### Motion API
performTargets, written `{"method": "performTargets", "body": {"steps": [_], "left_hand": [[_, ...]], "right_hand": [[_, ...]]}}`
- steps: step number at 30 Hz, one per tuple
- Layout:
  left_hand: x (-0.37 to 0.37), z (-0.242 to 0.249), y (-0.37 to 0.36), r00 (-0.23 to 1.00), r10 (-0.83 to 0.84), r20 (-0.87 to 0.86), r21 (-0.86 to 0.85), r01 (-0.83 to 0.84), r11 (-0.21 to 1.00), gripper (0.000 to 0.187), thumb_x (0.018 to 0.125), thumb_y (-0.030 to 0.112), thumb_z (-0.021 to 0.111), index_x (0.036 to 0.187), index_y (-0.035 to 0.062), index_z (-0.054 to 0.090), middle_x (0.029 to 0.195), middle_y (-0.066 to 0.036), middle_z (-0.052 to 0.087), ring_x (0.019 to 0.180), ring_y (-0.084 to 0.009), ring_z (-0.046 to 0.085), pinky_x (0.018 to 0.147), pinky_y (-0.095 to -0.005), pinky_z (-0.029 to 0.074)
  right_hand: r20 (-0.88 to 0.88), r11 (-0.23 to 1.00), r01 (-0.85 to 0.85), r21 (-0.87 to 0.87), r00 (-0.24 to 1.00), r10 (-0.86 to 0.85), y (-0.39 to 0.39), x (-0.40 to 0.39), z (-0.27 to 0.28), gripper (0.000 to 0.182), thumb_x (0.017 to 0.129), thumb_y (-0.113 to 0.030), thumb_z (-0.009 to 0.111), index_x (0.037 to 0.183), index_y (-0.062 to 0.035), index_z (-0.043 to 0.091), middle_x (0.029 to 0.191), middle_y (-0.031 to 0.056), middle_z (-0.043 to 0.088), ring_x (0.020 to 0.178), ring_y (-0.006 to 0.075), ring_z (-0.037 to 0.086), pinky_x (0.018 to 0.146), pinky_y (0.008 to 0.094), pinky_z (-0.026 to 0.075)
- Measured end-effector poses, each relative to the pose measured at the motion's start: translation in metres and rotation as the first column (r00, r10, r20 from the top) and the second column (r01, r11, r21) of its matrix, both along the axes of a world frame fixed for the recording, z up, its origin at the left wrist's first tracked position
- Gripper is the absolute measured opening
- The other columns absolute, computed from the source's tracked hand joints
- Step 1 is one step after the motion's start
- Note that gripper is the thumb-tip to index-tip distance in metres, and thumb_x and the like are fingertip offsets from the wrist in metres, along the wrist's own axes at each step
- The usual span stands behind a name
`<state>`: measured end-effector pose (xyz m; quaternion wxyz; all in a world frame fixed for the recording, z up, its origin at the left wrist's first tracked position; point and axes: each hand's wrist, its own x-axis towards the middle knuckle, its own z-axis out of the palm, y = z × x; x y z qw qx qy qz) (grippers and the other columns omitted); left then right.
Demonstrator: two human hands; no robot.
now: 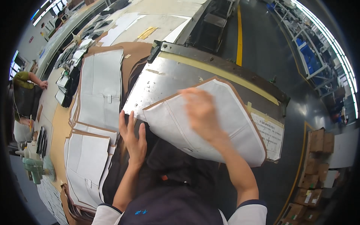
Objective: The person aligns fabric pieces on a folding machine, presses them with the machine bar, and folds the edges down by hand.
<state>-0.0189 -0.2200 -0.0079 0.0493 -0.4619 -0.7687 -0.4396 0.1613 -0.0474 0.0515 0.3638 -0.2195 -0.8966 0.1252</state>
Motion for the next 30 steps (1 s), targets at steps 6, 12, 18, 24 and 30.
{"method": "performTargets", "body": {"steps": [6, 12, 18, 24, 30], "left_hand": [[0.023, -0.01, -0.017, 0.538, -0.193, 0.82, 0.186, 0.069, 0.98, 0.028, 0.102, 0.016, 0.067, 0.122, -0.0023, 0.061, 0.111, -0.006, 0.068, 0.106, -0.012, 0.063, 0.094, -0.0276, 0.05], [0.031, 0.002, -0.013, 0.491, -0.201, 0.847, 0.142, 0.155, 0.978, 0.025, 0.098, 0.019, 0.072, 0.112, -0.0005, 0.065, 0.083, 0.005, 0.059, 0.076, -0.0026, 0.052, 0.067, -0.02, 0.041], [-0.032, 0.06, -0.002, 0.627, -0.241, 0.741, 0.293, 0.022, 0.956, 0.017, 0.097, 0.015, 0.07, 0.106, 0.0008, 0.07, 0.095, 0.0, 0.067, 0.088, -0.0074, 0.058, 0.08, -0.0236, 0.045], [-0.023, 0.295, 0.03, 0.964, -0.265, -0.034, 0.597, 0.233, 0.768, 0.03, 0.091, 0.008, 0.069, 0.12, -0.001, 0.071, 0.109, -0.009, 0.072, 0.095, -0.0156, 0.068, 0.083, -0.0289, 0.055], [0.096, 0.287, 0.053, 0.44, -0.792, -0.423, -0.118, 0.84, 0.53, 0.041, 0.072, 0.005, 0.076, 0.112, 0.0026, 0.07, 0.093, -0.007, 0.068, 0.083, -0.0195, 0.068, 0.075, -0.0309, 0.053]], "right_hand": [[0.284, 0.76, 0.649, -0.03, 0.735, -0.616, 0.046, 0.155, -0.006, 0.038, 0.09, -0.026, 0.073, 0.12, -0.0021, 0.066, 0.117, 0.0151, 0.061, 0.109, 0.0337, 0.06, 0.093, 0.0444, 0.049], [0.434, 0.668, 0.671, -0.321, 0.732, -0.526, 0.044, 0.157, -0.004, 0.043, 0.085, -0.033, 0.08, 0.11, -0.0004, 0.065, 0.104, 0.0151, 0.068, 0.09, 0.0314, 0.068, 0.082, 0.0429, 0.053], [-0.016, 0.654, 0.122, -0.747, 0.979, -0.201, 0.056, 0.122, -0.004, 0.021, 0.09, -0.011, 0.073, 0.105, 0.0031, 0.068, 0.091, 0.0061, 0.071, 0.085, 0.0119, 0.064, 0.076, 0.0287, 0.051], [-0.551, 0.84, -0.153, -0.521, 0.811, -0.195, 0.106, 0.02, 0.099, 0.034, 0.096, -0.022, 0.069, 0.121, 0.0005, 0.067, 0.109, 0.0054, 0.069, 0.102, 0.012, 0.062, 0.091, 0.0269, 0.047], [-0.869, 0.65, -0.646, -0.399, 0.493, -0.044, 0.086, 0.074, 0.098, 0.048, 0.098, -0.036, 0.068, 0.133, -0.0037, 0.06, 0.116, 0.0109, 0.07, 0.103, 0.0217, 0.068, 0.093, 0.0372, 0.054]]}}
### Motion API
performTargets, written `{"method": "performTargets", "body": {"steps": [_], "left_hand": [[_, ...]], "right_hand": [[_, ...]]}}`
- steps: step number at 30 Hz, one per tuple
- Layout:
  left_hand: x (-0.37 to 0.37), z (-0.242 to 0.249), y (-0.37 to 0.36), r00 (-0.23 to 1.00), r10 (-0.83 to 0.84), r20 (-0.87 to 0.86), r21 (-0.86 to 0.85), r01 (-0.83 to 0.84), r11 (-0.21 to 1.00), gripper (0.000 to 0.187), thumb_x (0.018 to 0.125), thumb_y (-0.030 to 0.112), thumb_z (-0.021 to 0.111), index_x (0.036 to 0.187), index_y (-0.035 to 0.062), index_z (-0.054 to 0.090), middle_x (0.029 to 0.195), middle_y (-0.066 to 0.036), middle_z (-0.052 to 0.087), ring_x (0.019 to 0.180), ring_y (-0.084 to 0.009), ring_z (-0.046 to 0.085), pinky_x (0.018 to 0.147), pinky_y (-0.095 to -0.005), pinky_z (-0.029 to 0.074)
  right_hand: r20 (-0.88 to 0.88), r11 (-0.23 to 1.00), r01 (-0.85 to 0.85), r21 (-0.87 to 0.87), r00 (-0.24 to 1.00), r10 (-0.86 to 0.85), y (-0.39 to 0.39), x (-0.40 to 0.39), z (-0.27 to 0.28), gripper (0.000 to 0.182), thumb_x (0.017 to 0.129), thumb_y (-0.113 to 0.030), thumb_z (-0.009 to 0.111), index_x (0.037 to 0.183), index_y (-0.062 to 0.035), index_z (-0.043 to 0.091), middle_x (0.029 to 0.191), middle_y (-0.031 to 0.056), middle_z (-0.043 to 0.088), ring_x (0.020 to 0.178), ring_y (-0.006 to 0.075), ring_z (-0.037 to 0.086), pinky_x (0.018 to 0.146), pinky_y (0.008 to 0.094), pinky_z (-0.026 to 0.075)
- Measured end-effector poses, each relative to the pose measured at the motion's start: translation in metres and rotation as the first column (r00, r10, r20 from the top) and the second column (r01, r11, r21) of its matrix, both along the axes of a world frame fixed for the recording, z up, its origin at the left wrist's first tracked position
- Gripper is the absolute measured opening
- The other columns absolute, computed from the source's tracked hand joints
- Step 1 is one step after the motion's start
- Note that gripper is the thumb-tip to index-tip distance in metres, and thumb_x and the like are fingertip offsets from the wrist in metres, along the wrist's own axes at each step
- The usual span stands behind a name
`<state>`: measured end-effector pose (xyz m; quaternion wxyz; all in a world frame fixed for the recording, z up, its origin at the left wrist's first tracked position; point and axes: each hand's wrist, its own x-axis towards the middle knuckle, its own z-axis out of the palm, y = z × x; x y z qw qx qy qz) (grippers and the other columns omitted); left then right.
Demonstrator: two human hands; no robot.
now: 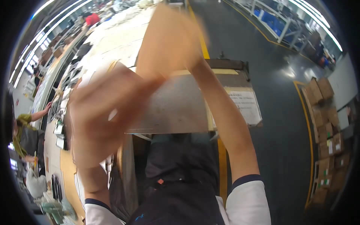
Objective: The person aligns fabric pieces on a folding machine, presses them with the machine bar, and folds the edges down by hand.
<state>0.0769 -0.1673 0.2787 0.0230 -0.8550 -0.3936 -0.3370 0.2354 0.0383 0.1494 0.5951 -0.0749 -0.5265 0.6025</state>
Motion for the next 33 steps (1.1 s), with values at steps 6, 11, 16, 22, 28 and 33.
{"method": "performTargets", "body": {"steps": [6, 11, 16, 22, 28, 33], "left_hand": [[0.043, -0.224, 0.006, 0.982, -0.005, -0.19, -0.146, -0.023, 0.989, 0.041, 0.078, 0.003, 0.071, 0.119, 0.006, 0.068, 0.103, -0.006, 0.062, 0.099, -0.0235, 0.063, 0.079, -0.0402, 0.051], [0.043, -0.262, -0.025, 0.987, 0.118, -0.112, -0.15, -0.134, 0.98, 0.058, 0.078, 0.0, 0.072, 0.134, 0.0075, 0.062, 0.136, -0.015, 0.056, 0.13, -0.0342, 0.054, 0.108, -0.0499, 0.045], [0.042, -0.269, -0.031, 0.988, 0.135, -0.081, -0.161, -0.147, 0.976, 0.062, 0.077, -0.005, 0.069, 0.136, 0.0099, 0.061, 0.14, -0.016, 0.055, 0.132, -0.0359, 0.053, 0.111, -0.0543, 0.043], [0.054, -0.273, -0.03, 0.973, 0.21, -0.099, -0.142, -0.222, 0.965, 0.07, 0.075, -0.007, 0.07, 0.142, 0.0116, 0.058, 0.148, -0.018, 0.05, 0.138, -0.0378, 0.048, 0.113, -0.0544, 0.04], [0.066, -0.267, -0.024, 0.964, 0.228, -0.138, -0.111, -0.244, 0.963, 0.067, 0.079, -0.003, 0.07, 0.143, 0.009, 0.056, 0.148, -0.018, 0.051, 0.139, -0.0388, 0.047, 0.115, -0.054, 0.038], [0.057, -0.23, -0.015, 0.942, 0.255, 0.217, -0.325, -0.177, 0.929, 0.046, 0.091, 0.001, 0.065, 0.137, 0.0064, 0.062, 0.134, -0.02, 0.062, 0.126, -0.0367, 0.059, 0.106, -0.0459, 0.046]], "right_hand": [[0.691, 0.873, 0.387, -0.298, 0.718, -0.083, -0.053, 0.134, -0.098, 0.037, 0.107, -0.031, 0.055, 0.121, 0.002, 0.065, 0.105, 0.0099, 0.071, 0.09, 0.0151, 0.07, 0.072, 0.0271, 0.056], [0.717, 0.772, 0.588, -0.24, 0.644, -0.268, -0.157, 0.183, -0.111, 0.03, 0.106, -0.024, 0.057, 0.114, 0.0035, 0.068, 0.1, 0.0102, 0.071, 0.085, 0.0136, 0.068, 0.068, 0.0254, 0.054], [0.707, 0.717, 0.632, -0.294, 0.649, -0.282, -0.223, 0.178, -0.131, 0.023, 0.105, -0.017, 0.059, 0.113, 0.0011, 0.07, 0.097, 0.0067, 0.072, 0.084, 0.0104, 0.068, 0.068, 0.0231, 0.053], [0.67, 0.705, 0.578, -0.412, 0.716, -0.196, -0.246, 0.157, -0.166, 0.026, 0.105, -0.02, 0.06, 0.111, 0.0031, 0.069, 0.096, 0.0084, 0.072, 0.084, 0.0118, 0.068, 0.068, 0.0242, 0.053], [0.664, 0.731, 0.517, -0.446, 0.738, -0.117, -0.252, 0.139, -0.172, 0.024, 0.105, -0.018, 0.06, 0.111, 0.0026, 0.069, 0.097, 0.008, 0.073, 0.084, 0.0124, 0.068, 0.068, 0.0247, 0.053], [0.636, 0.772, 0.391, -0.501, 0.771, 0.023, -0.258, 0.109, -0.179, 0.023, 0.105, -0.017, 0.06, 0.114, 0.0016, 0.069, 0.102, 0.008, 0.074, 0.091, 0.0132, 0.07, 0.071, 0.0254, 0.055]]}}
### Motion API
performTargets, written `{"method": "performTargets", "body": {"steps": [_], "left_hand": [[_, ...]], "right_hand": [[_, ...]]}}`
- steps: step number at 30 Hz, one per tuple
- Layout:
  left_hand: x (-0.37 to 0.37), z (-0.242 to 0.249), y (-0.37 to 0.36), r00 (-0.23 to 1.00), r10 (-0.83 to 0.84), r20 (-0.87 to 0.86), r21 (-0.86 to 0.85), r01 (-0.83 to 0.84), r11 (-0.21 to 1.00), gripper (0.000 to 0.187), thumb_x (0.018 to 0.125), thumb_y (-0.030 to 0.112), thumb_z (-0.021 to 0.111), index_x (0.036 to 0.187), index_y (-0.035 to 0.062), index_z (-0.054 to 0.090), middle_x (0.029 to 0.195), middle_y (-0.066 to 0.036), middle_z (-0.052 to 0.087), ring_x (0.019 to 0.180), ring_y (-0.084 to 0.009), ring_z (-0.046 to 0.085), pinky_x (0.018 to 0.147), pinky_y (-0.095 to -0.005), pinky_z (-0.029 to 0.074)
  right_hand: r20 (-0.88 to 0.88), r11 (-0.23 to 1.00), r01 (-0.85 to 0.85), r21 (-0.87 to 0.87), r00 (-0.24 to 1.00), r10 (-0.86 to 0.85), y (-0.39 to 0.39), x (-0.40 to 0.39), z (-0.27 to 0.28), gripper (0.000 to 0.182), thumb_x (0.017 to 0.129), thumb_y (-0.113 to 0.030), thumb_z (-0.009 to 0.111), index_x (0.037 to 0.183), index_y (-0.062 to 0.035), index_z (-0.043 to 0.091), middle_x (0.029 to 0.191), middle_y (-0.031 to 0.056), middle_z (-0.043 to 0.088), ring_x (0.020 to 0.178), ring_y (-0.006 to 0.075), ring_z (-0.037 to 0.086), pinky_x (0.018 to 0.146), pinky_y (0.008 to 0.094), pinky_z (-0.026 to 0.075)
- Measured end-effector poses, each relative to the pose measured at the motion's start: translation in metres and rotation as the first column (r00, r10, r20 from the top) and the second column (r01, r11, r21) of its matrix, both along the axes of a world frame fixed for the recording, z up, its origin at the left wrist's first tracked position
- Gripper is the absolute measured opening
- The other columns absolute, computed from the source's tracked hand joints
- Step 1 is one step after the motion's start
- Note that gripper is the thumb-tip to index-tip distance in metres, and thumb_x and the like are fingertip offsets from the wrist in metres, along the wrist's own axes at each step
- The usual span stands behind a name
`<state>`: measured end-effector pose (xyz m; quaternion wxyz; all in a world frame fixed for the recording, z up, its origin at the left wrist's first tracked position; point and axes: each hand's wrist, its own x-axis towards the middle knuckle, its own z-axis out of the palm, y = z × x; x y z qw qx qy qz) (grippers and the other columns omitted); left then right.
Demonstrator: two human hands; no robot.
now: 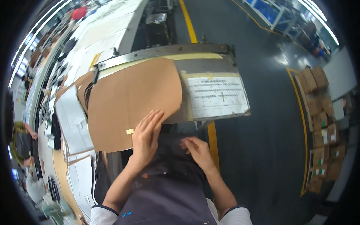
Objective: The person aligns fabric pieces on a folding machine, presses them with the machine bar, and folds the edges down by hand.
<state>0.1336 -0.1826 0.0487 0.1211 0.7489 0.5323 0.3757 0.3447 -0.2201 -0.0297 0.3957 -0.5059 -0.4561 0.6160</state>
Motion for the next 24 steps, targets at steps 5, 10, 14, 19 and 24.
{"method": "performTargets", "body": {"steps": [5, 10, 14, 19, 24], "left_hand": [[-0.029, 0.09, 0.001, 0.923, 0.143, 0.357, -0.087, -0.119, 0.989, 0.032, 0.101, 0.002, 0.056, 0.133, -0.001, 0.062, 0.118, -0.021, 0.069, 0.104, -0.0316, 0.068, 0.091, -0.0347, 0.052], [-0.1, 0.159, 0.009, 0.777, 0.215, 0.591, 0.37, -0.498, 0.784, 0.034, 0.108, 0.022, 0.053, 0.132, -0.0028, 0.058, 0.126, -0.009, 0.064, 0.113, -0.0179, 0.059, 0.1, -0.0303, 0.045], [-0.122, 0.195, -0.015, 0.126, -0.185, 0.975, 0.22, -0.387, 0.896, 0.039, 0.107, 0.031, 0.055, 0.132, 0.0008, 0.057, 0.134, -0.007, 0.062, 0.122, -0.0199, 0.058, 0.109, -0.0355, 0.044], [-0.148, 0.139, -0.053, -0.127, -0.045, 0.991, -0.047, -0.638, 0.769, 0.048, 0.105, 0.027, 0.059, 0.142, -0.0019, 0.048, 0.14, -0.009, 0.057, 0.128, -0.0248, 0.055, 0.11, -0.0431, 0.045], [-0.141, -0.026, -0.088, -0.24, 0.425, 0.873, -0.488, -0.409, 0.771, 0.017, 0.1, 0.016, 0.066, 0.11, 0.0025, 0.068, 0.102, -0.002, 0.071, 0.088, -0.0111, 0.069, 0.071, -0.0265, 0.057]], "right_hand": [[-0.161, 0.941, -0.329, 0.077, 0.927, 0.338, 0.01, -0.059, 0.021, 0.04, 0.108, -0.024, 0.055, 0.135, 0.0038, 0.057, 0.132, 0.0137, 0.064, 0.12, 0.0208, 0.063, 0.09, 0.0329, 0.056], [-0.498, 0.906, -0.42, 0.058, 0.774, 0.391, 0.041, -0.142, 0.026, 0.063, 0.108, -0.043, 0.05, 0.147, 0.0054, 0.041, 0.147, 0.0185, 0.05, 0.136, 0.0302, 0.051, 0.107, 0.0427, 0.048], [-0.824, 0.837, -0.529, -0.14, 0.531, 0.198, 0.056, -0.177, 0.034, 0.064, 0.103, -0.046, 0.059, 0.147, -0.0016, 0.044, 0.146, 0.0147, 0.053, 0.133, 0.0312, 0.054, 0.11, 0.0465, 0.046], [-0.5, 0.979, 0.051, -0.195, 0.854, -0.144, 0.067, -0.116, 0.088, 0.029, 0.086, -0.01, 0.075, 0.114, -0.0087, 0.067, 0.11, 0.0018, 0.069, 0.104, 0.0192, 0.066, 0.091, 0.0388, 0.055], [-0.182, 0.974, 0.072, 0.213, 0.983, -0.033, 0.096, -0.029, 0.079, 0.041, 0.094, -0.008, 0.07, 0.132, 0.0052, 0.061, 0.117, 0.0076, 0.069, 0.106, 0.0142, 0.065, 0.098, 0.0293, 0.048]]}}
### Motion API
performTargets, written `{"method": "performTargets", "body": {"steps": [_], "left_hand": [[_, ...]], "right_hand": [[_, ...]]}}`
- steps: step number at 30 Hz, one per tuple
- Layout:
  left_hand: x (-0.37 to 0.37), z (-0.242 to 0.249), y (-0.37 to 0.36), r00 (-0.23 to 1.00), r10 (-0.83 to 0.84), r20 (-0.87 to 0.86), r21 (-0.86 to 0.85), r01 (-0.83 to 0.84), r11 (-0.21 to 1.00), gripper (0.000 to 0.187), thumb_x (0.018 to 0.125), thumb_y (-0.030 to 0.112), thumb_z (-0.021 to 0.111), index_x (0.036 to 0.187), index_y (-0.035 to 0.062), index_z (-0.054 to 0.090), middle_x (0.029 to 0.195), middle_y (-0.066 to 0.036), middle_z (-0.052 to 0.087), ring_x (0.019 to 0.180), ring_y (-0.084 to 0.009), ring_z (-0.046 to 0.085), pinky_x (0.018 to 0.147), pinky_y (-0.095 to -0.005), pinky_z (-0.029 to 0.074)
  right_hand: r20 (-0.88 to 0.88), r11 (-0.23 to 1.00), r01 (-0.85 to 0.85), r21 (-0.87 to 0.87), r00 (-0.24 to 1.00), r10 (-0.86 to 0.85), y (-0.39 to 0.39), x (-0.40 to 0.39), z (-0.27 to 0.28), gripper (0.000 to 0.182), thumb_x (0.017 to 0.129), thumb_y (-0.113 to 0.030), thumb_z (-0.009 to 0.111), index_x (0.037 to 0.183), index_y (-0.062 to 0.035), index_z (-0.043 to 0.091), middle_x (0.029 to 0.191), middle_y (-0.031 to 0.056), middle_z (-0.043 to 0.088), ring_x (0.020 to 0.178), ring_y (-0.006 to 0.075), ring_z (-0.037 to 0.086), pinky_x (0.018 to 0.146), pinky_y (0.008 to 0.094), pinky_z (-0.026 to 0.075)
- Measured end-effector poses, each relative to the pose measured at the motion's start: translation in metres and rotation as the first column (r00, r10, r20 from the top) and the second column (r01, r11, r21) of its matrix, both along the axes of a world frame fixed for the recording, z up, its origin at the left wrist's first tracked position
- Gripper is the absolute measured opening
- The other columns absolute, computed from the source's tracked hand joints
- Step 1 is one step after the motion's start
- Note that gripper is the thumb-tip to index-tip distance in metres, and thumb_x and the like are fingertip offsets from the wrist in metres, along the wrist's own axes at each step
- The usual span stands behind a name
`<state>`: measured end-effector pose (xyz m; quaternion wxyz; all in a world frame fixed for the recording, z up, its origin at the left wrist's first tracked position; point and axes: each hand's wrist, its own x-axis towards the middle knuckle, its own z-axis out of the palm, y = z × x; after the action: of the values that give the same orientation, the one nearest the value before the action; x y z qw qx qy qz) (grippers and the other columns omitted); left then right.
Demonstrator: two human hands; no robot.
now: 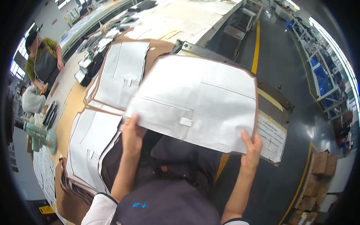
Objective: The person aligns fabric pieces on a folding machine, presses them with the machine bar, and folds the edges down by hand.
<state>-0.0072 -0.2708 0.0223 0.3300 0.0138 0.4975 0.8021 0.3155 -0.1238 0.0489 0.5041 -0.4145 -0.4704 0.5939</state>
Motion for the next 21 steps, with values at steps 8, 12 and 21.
{"method": "performTargets", "body": {"steps": [8, 12, 21], "left_hand": [[-0.001, -0.052, -0.017, 0.994, -0.094, -0.05, -0.077, 0.09, 0.993, 0.021, 0.101, 0.018, 0.065, 0.118, 0.0048, 0.069, 0.106, -0.001, 0.071, 0.095, -0.0094, 0.066, 0.086, -0.0288, 0.054], [-0.012, -0.048, -0.019, 0.994, -0.06, -0.096, -0.086, 0.052, 0.995, 0.015, 0.101, 0.018, 0.067, 0.105, 0.0041, 0.07, 0.098, 0.0, 0.068, 0.09, -0.0078, 0.064, 0.083, -0.0284, 0.055], [-0.016, -0.043, -0.027, 0.999, -0.026, -0.044, -0.045, 0.024, 0.999, 0.017, 0.103, 0.018, 0.064, 0.099, 0.003, 0.071, 0.091, -0.001, 0.069, 0.085, -0.0084, 0.066, 0.081, -0.028, 0.057]], "right_hand": [[0.216, 0.997, -0.037, -0.07, 0.975, 0.052, -0.015, 0.039, -0.038, 0.031, 0.098, -0.007, 0.065, 0.126, 0.0049, 0.058, 0.102, 0.0084, 0.069, 0.068, 0.0084, 0.063, 0.043, 0.023, 0.045], [0.199, 0.999, 0.038, -0.001, 0.979, -0.037, -0.014, 0.026, -0.027, 0.033, 0.101, -0.01, 0.062, 0.13, 0.0064, 0.056, 0.11, 0.0098, 0.07, 0.092, 0.0112, 0.067, 0.08, 0.0248, 0.055], [0.22, 0.992, -0.119, -0.036, 0.968, 0.124, 0.021, 0.032, -0.023, 0.042, 0.1, -0.004, 0.062, 0.139, 0.009, 0.052, 0.128, 0.017, 0.067, 0.113, 0.0167, 0.065, 0.1, 0.029, 0.049]]}}
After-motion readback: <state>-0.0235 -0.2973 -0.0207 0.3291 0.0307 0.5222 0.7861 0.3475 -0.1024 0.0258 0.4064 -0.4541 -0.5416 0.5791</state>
